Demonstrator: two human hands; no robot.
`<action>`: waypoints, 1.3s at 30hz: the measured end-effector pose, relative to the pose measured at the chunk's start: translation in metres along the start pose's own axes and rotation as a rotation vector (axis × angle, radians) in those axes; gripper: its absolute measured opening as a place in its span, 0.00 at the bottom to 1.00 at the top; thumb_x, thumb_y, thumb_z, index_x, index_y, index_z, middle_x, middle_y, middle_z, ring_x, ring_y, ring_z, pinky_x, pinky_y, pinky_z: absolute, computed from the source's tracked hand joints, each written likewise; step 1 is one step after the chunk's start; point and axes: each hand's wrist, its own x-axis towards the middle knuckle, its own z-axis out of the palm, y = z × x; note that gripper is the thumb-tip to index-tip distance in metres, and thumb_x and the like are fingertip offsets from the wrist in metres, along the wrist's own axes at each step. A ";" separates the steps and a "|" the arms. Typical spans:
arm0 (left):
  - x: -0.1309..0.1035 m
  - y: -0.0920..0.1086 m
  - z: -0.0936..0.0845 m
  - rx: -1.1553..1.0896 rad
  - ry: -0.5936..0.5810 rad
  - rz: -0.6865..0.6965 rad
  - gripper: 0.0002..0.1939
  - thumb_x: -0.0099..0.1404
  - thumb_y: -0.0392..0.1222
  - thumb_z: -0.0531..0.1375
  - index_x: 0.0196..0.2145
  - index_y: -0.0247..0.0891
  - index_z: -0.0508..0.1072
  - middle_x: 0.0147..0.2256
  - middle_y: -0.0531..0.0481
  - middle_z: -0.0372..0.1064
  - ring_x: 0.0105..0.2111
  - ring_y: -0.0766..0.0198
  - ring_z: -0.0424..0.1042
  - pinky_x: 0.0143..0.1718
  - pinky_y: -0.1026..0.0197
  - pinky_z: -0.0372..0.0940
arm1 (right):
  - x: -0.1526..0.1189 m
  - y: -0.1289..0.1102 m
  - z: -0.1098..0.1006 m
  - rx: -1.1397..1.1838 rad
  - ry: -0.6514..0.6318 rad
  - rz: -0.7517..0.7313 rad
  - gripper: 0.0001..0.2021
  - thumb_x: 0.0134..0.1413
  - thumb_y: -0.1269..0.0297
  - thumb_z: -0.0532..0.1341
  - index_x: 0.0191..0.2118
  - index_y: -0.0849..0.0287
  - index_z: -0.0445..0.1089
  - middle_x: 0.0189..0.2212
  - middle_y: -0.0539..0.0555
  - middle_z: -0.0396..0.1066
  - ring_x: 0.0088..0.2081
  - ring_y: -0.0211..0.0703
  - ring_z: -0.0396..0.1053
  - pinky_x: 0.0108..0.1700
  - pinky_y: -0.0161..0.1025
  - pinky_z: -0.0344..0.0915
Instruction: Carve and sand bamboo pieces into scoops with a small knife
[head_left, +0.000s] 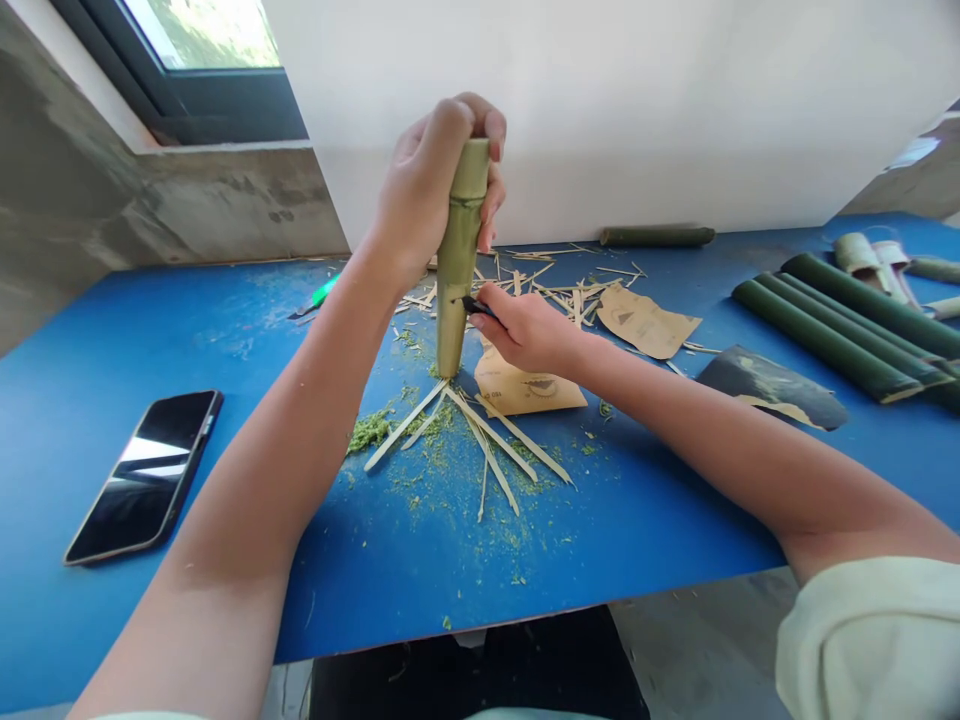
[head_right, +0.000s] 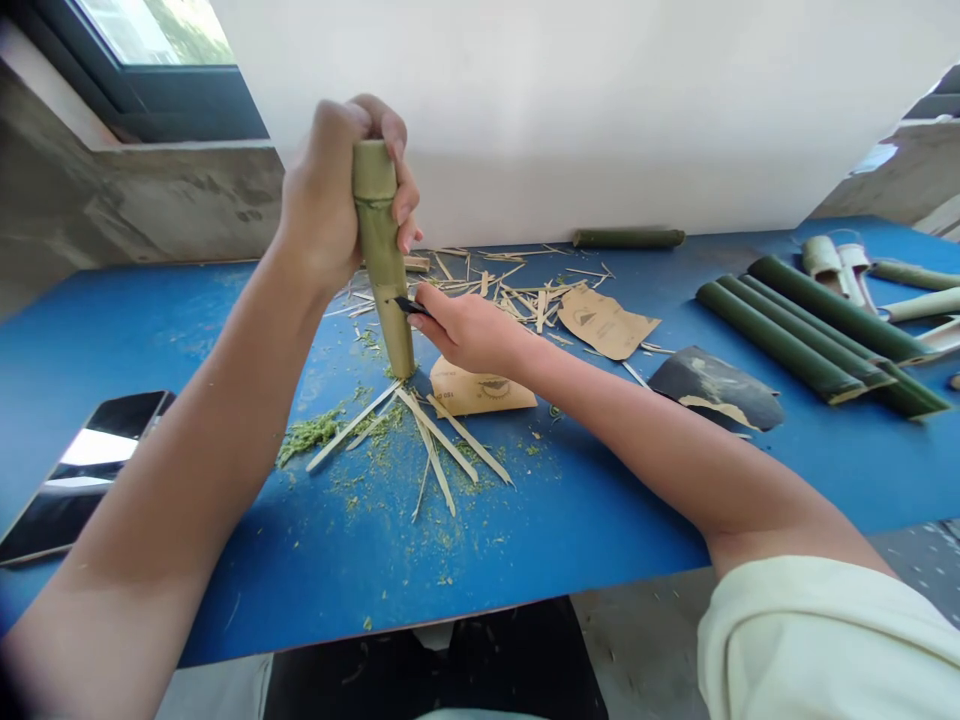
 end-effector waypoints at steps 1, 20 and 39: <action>0.000 -0.001 0.001 0.003 0.003 0.010 0.17 0.76 0.41 0.46 0.30 0.42 0.67 0.17 0.56 0.62 0.15 0.64 0.63 0.20 0.63 0.64 | 0.000 0.001 0.001 -0.001 0.003 0.002 0.14 0.75 0.52 0.46 0.46 0.56 0.61 0.27 0.51 0.68 0.25 0.43 0.58 0.31 0.40 0.46; 0.003 0.001 -0.011 -0.023 -0.017 -0.009 0.21 0.77 0.42 0.43 0.29 0.43 0.68 0.18 0.55 0.62 0.16 0.64 0.62 0.20 0.62 0.68 | -0.010 -0.026 0.018 -0.413 -0.394 0.036 0.26 0.77 0.49 0.43 0.57 0.64 0.68 0.39 0.64 0.81 0.31 0.49 0.73 0.32 0.42 0.50; 0.009 -0.007 -0.055 -0.161 0.344 -0.131 0.16 0.76 0.44 0.46 0.30 0.45 0.66 0.19 0.59 0.62 0.21 0.64 0.56 0.30 0.59 0.65 | -0.017 -0.030 0.013 -0.450 -0.401 -0.057 0.27 0.76 0.49 0.42 0.50 0.61 0.72 0.36 0.63 0.80 0.32 0.52 0.74 0.32 0.42 0.50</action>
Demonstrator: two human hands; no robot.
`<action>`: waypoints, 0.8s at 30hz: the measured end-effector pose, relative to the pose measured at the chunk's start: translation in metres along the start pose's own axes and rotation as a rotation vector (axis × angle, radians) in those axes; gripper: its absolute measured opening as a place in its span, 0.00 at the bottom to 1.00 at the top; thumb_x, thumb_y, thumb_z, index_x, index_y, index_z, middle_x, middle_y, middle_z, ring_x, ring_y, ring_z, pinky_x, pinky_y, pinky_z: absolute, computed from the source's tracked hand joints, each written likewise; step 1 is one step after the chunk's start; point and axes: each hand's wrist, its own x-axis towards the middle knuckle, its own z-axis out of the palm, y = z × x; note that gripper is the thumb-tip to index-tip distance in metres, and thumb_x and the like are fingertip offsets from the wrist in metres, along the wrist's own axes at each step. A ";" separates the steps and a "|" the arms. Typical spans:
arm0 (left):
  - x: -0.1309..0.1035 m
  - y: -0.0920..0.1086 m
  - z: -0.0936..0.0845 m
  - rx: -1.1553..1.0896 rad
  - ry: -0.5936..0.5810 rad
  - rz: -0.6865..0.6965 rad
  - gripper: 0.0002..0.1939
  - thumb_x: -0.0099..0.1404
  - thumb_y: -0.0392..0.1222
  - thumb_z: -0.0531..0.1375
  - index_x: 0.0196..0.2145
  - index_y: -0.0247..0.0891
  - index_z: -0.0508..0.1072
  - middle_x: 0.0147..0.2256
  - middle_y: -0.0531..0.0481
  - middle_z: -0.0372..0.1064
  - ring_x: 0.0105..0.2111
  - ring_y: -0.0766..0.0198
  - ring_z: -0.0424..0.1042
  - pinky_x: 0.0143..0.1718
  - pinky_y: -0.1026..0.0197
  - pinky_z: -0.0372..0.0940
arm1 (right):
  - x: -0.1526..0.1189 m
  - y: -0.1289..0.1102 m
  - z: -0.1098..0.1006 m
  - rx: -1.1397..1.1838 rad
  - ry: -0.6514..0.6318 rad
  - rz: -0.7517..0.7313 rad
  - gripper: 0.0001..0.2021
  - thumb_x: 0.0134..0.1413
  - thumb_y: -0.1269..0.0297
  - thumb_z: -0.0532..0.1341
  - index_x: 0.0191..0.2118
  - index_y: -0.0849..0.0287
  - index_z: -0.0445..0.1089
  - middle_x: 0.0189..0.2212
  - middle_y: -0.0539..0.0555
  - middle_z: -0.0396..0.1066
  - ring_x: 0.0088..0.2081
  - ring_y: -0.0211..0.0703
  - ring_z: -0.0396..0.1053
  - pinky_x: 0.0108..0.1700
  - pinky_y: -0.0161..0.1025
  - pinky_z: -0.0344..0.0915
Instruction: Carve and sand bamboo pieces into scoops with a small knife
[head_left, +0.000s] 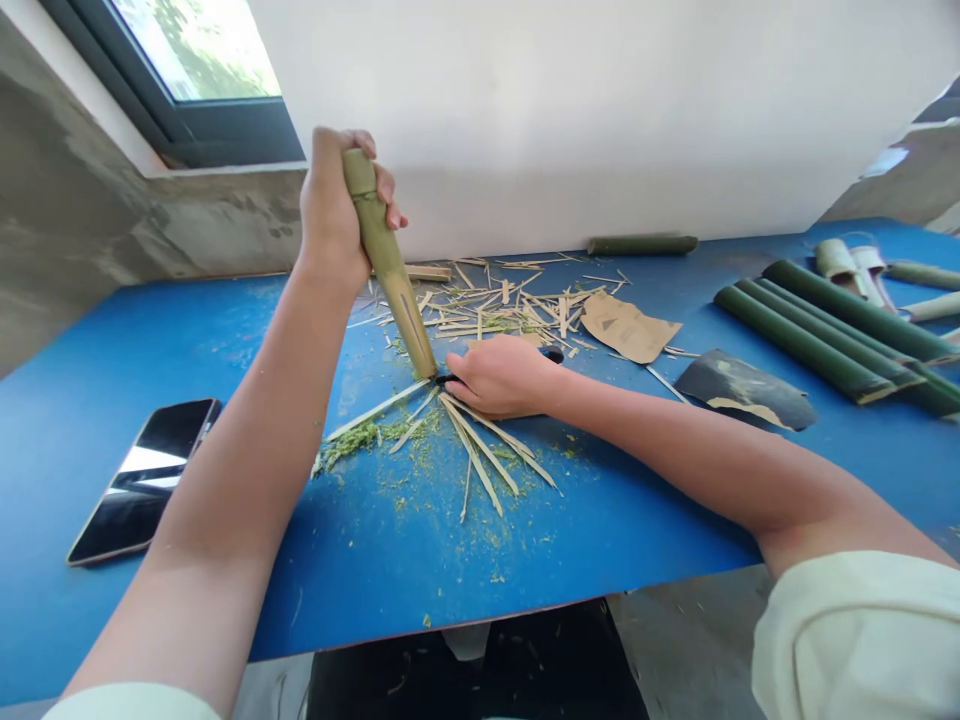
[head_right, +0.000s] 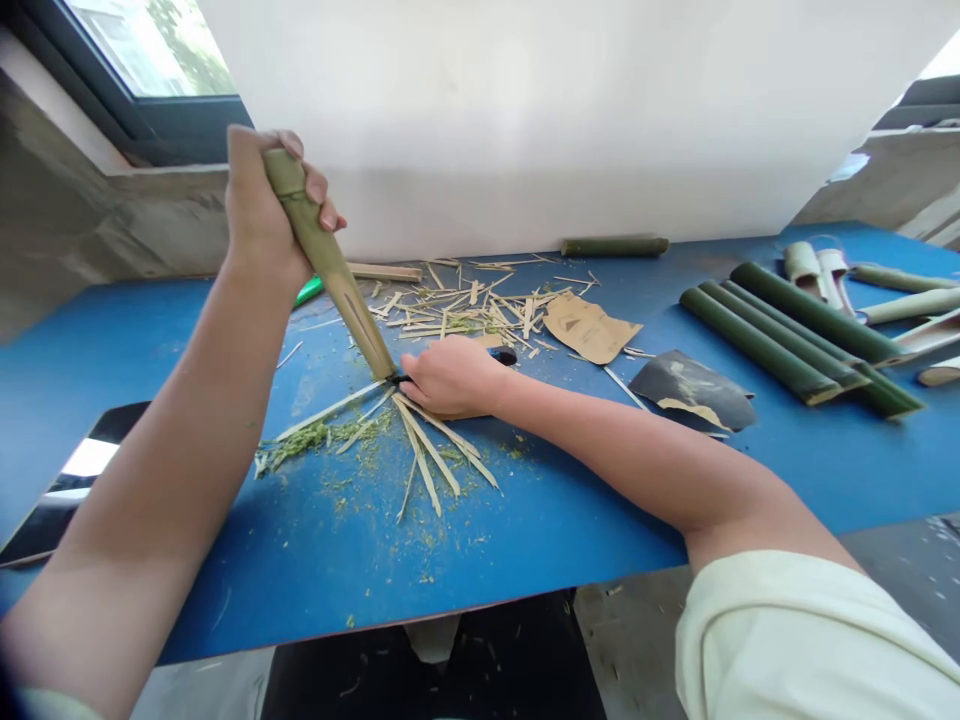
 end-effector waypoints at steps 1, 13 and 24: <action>0.000 0.000 -0.001 -0.031 0.044 -0.027 0.17 0.77 0.44 0.46 0.30 0.45 0.65 0.19 0.59 0.62 0.21 0.65 0.56 0.30 0.59 0.65 | 0.000 0.002 0.000 0.007 0.003 -0.006 0.26 0.76 0.48 0.43 0.50 0.61 0.72 0.36 0.63 0.80 0.32 0.51 0.74 0.32 0.42 0.48; -0.005 -0.008 0.022 -0.026 -0.010 0.020 0.10 0.67 0.45 0.58 0.27 0.45 0.70 0.20 0.56 0.61 0.15 0.65 0.60 0.21 0.61 0.65 | -0.006 0.031 -0.048 0.091 0.296 0.138 0.20 0.76 0.56 0.45 0.50 0.62 0.69 0.38 0.61 0.79 0.30 0.47 0.69 0.32 0.43 0.43; -0.025 -0.002 0.045 -0.010 -0.232 -0.050 0.15 0.72 0.45 0.51 0.28 0.42 0.70 0.19 0.55 0.56 0.15 0.66 0.58 0.19 0.64 0.62 | 0.002 0.028 -0.056 0.031 0.346 0.139 0.23 0.78 0.51 0.44 0.61 0.59 0.66 0.45 0.60 0.81 0.33 0.48 0.73 0.32 0.41 0.45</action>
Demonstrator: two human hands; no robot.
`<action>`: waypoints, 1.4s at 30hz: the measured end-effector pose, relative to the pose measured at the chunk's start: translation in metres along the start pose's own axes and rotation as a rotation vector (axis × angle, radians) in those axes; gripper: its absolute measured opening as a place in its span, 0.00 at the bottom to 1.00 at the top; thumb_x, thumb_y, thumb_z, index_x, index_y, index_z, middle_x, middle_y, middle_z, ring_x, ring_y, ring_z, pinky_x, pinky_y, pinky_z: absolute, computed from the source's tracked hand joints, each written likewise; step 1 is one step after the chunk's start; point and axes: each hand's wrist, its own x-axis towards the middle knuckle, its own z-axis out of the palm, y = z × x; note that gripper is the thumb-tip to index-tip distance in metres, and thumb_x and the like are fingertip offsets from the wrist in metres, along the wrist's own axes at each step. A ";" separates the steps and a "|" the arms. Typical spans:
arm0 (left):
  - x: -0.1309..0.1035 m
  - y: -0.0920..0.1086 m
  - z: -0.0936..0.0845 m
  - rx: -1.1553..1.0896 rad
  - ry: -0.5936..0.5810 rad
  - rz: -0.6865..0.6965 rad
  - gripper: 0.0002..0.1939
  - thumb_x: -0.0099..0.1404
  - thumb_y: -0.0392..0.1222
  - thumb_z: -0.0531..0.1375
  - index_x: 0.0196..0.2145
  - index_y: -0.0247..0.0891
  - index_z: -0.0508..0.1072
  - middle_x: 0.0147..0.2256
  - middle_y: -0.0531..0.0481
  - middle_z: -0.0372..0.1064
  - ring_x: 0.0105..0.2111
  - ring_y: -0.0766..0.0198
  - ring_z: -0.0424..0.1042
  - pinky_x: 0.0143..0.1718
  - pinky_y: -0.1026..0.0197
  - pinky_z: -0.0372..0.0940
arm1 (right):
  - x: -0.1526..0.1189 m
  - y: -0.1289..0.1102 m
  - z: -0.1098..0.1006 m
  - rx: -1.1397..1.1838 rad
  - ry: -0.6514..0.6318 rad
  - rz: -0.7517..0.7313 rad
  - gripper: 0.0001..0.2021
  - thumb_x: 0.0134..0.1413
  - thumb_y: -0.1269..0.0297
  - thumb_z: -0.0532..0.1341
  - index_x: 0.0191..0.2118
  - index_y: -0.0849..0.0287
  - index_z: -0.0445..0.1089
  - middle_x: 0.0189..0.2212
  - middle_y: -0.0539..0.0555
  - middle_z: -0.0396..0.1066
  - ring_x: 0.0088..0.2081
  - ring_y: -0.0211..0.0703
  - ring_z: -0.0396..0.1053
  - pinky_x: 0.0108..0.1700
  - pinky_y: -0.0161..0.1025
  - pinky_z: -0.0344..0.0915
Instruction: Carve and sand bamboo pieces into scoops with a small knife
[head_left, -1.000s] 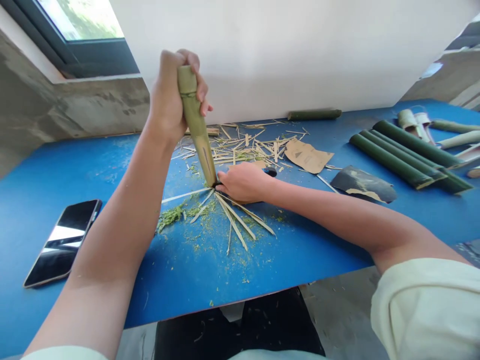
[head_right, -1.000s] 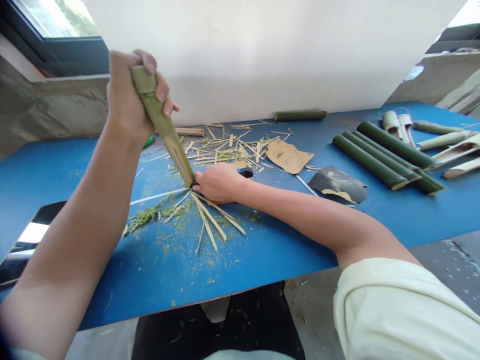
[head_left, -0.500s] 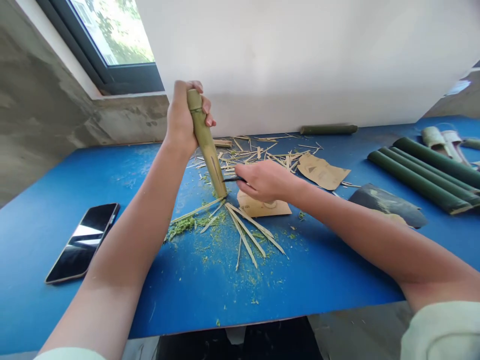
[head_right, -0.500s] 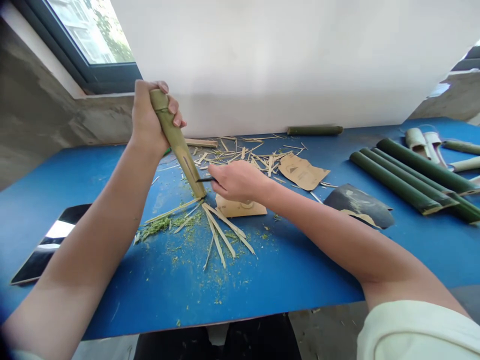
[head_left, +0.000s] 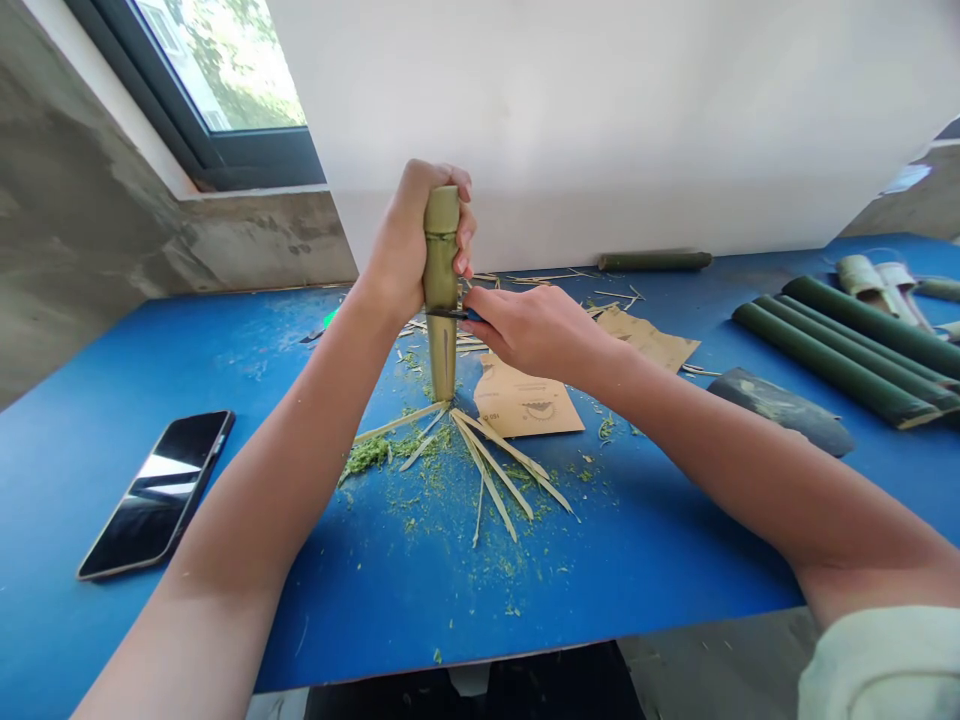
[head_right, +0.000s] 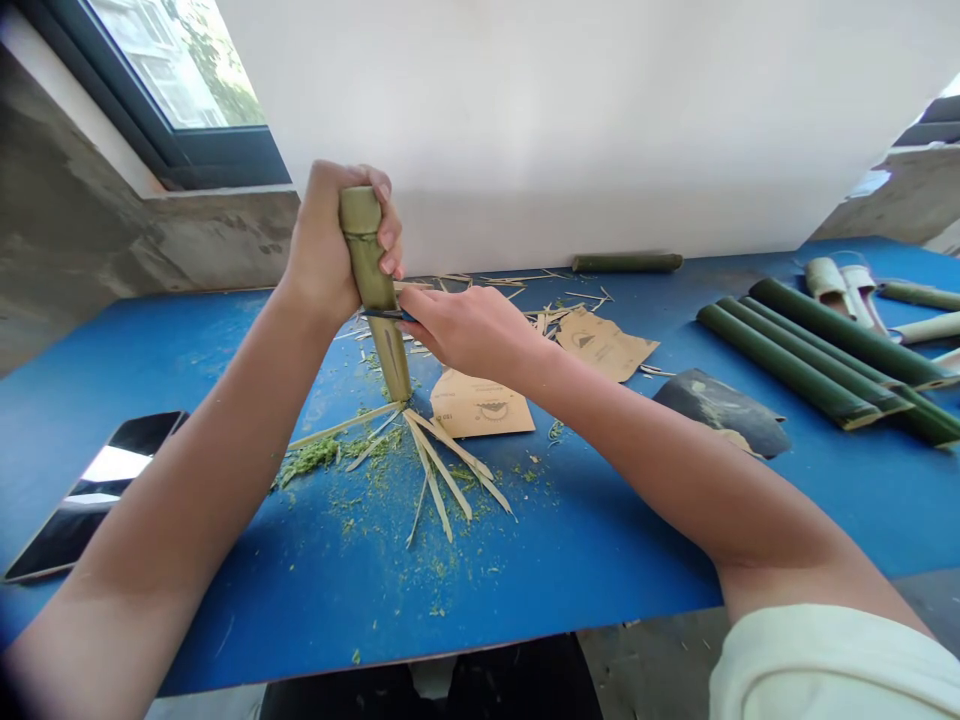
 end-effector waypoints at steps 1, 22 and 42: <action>0.000 -0.001 0.001 0.003 0.006 0.007 0.15 0.71 0.46 0.53 0.28 0.42 0.70 0.19 0.55 0.56 0.15 0.66 0.58 0.19 0.63 0.62 | 0.000 -0.001 0.001 -0.010 -0.013 0.007 0.23 0.78 0.51 0.43 0.61 0.59 0.66 0.45 0.61 0.81 0.32 0.48 0.73 0.32 0.41 0.45; 0.004 -0.002 -0.010 0.004 0.060 0.007 0.20 0.73 0.49 0.50 0.25 0.43 0.68 0.19 0.53 0.56 0.13 0.65 0.58 0.16 0.63 0.60 | -0.004 -0.001 0.048 0.125 -0.204 -0.006 0.23 0.77 0.49 0.44 0.54 0.61 0.68 0.33 0.59 0.79 0.26 0.45 0.65 0.31 0.40 0.41; 0.012 0.001 -0.030 -0.207 0.265 -0.086 0.18 0.78 0.53 0.50 0.32 0.48 0.71 0.17 0.55 0.61 0.16 0.62 0.60 0.18 0.60 0.61 | -0.021 -0.017 0.064 -0.115 -0.372 -0.176 0.24 0.77 0.51 0.46 0.53 0.58 0.74 0.31 0.61 0.79 0.29 0.49 0.72 0.32 0.41 0.51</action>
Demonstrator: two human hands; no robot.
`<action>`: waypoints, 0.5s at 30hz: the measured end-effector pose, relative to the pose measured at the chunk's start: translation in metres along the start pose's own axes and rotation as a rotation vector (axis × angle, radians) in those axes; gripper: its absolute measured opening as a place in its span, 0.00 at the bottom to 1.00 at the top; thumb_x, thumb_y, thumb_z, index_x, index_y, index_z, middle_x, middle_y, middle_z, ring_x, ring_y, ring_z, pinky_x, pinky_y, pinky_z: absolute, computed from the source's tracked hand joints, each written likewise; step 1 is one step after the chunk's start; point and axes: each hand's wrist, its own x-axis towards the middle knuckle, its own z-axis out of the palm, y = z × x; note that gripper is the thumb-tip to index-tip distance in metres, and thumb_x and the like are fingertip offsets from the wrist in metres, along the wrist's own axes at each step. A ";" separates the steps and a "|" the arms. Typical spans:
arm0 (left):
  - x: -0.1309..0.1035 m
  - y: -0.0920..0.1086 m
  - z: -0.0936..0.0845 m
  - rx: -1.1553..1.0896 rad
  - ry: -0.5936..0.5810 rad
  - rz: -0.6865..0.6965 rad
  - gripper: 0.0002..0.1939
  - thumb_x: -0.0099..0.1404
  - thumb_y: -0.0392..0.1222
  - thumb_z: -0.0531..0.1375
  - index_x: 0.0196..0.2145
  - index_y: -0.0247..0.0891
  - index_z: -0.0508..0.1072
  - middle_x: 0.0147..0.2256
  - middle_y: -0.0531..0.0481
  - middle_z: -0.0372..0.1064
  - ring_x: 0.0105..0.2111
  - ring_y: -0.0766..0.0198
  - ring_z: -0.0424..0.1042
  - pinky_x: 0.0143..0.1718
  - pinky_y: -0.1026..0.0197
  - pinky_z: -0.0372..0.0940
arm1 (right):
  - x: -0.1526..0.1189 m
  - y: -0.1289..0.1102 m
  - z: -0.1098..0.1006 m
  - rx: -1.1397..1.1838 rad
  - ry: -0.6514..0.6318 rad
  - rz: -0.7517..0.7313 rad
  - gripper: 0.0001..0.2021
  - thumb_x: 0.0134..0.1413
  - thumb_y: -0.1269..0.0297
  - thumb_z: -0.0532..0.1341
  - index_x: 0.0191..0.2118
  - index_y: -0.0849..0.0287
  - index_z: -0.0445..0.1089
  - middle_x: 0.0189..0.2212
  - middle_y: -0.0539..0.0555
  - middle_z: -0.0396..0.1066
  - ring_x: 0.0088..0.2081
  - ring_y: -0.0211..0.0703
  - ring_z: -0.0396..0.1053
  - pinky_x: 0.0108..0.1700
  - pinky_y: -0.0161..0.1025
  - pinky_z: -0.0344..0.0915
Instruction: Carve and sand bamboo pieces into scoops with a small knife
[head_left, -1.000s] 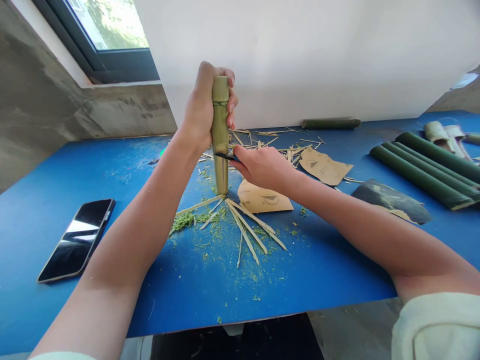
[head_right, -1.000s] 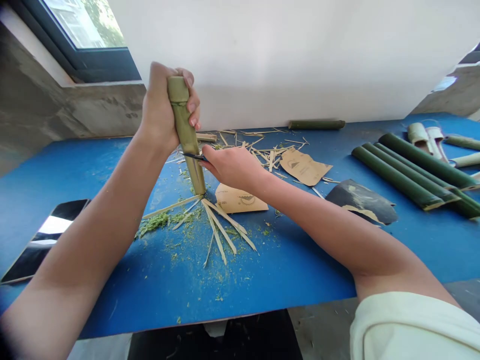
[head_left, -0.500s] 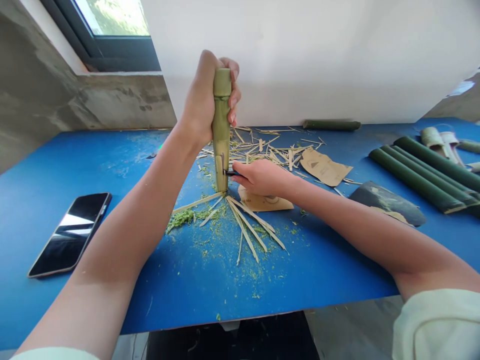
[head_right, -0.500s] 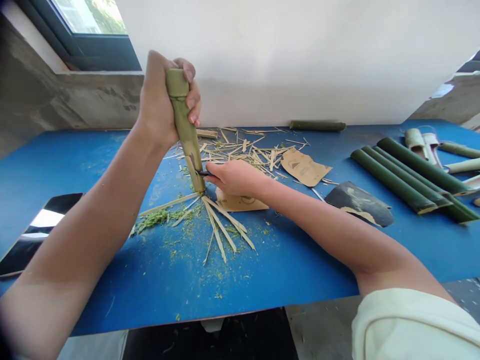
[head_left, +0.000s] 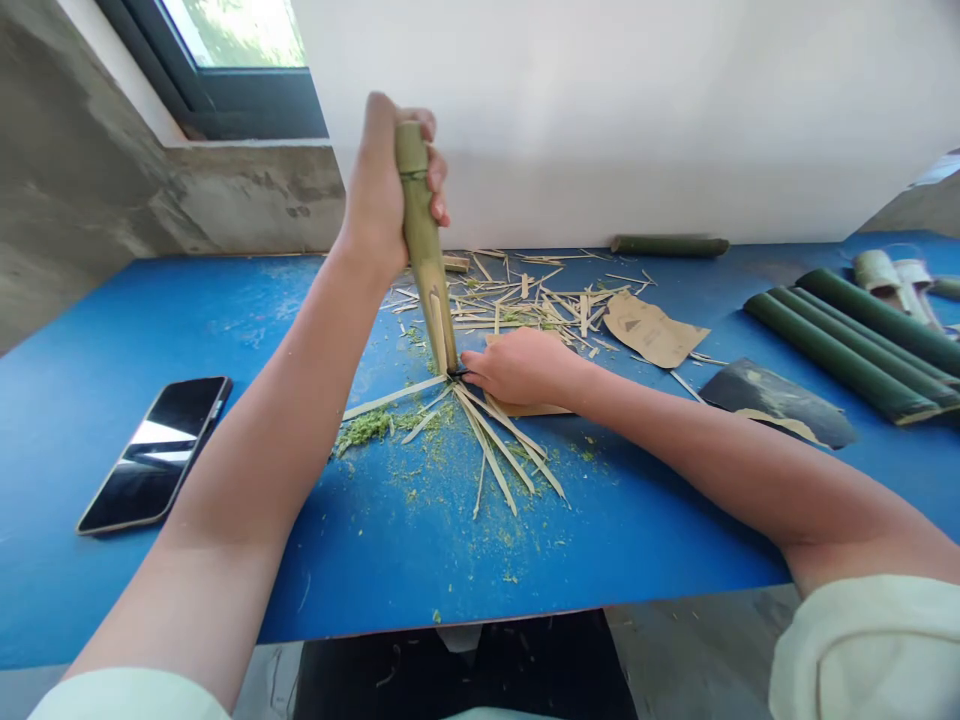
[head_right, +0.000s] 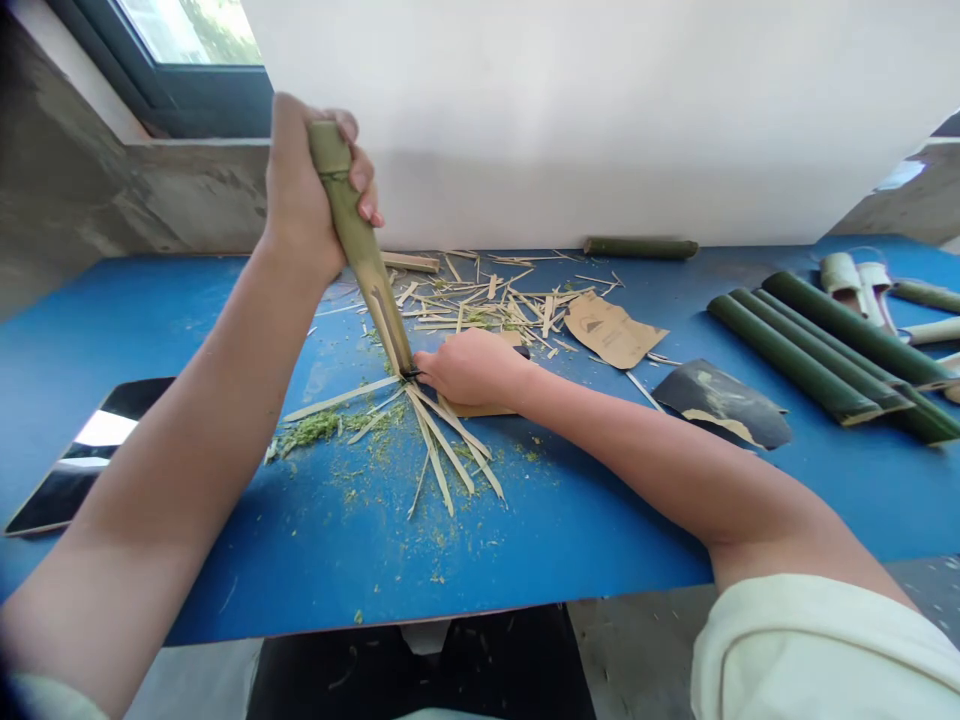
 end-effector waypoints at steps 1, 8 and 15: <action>0.004 0.003 -0.007 0.018 0.073 0.031 0.20 0.79 0.52 0.49 0.30 0.47 0.69 0.17 0.56 0.60 0.16 0.62 0.59 0.18 0.60 0.61 | 0.000 0.001 0.000 0.000 0.007 -0.007 0.24 0.77 0.51 0.46 0.53 0.58 0.74 0.31 0.61 0.79 0.29 0.48 0.72 0.32 0.41 0.50; 0.012 0.021 -0.033 0.122 0.298 0.090 0.24 0.82 0.51 0.44 0.28 0.44 0.64 0.18 0.58 0.59 0.18 0.67 0.58 0.24 0.64 0.59 | -0.004 0.022 0.002 0.074 0.203 -0.127 0.24 0.74 0.45 0.49 0.44 0.57 0.75 0.31 0.56 0.79 0.27 0.41 0.66 0.31 0.40 0.43; -0.003 0.021 0.004 -0.008 0.281 0.201 0.17 0.76 0.46 0.50 0.27 0.48 0.60 0.20 0.54 0.59 0.19 0.59 0.60 0.23 0.59 0.62 | 0.002 0.015 -0.011 0.580 0.593 0.231 0.22 0.67 0.44 0.61 0.51 0.57 0.74 0.33 0.52 0.79 0.31 0.41 0.71 0.36 0.37 0.57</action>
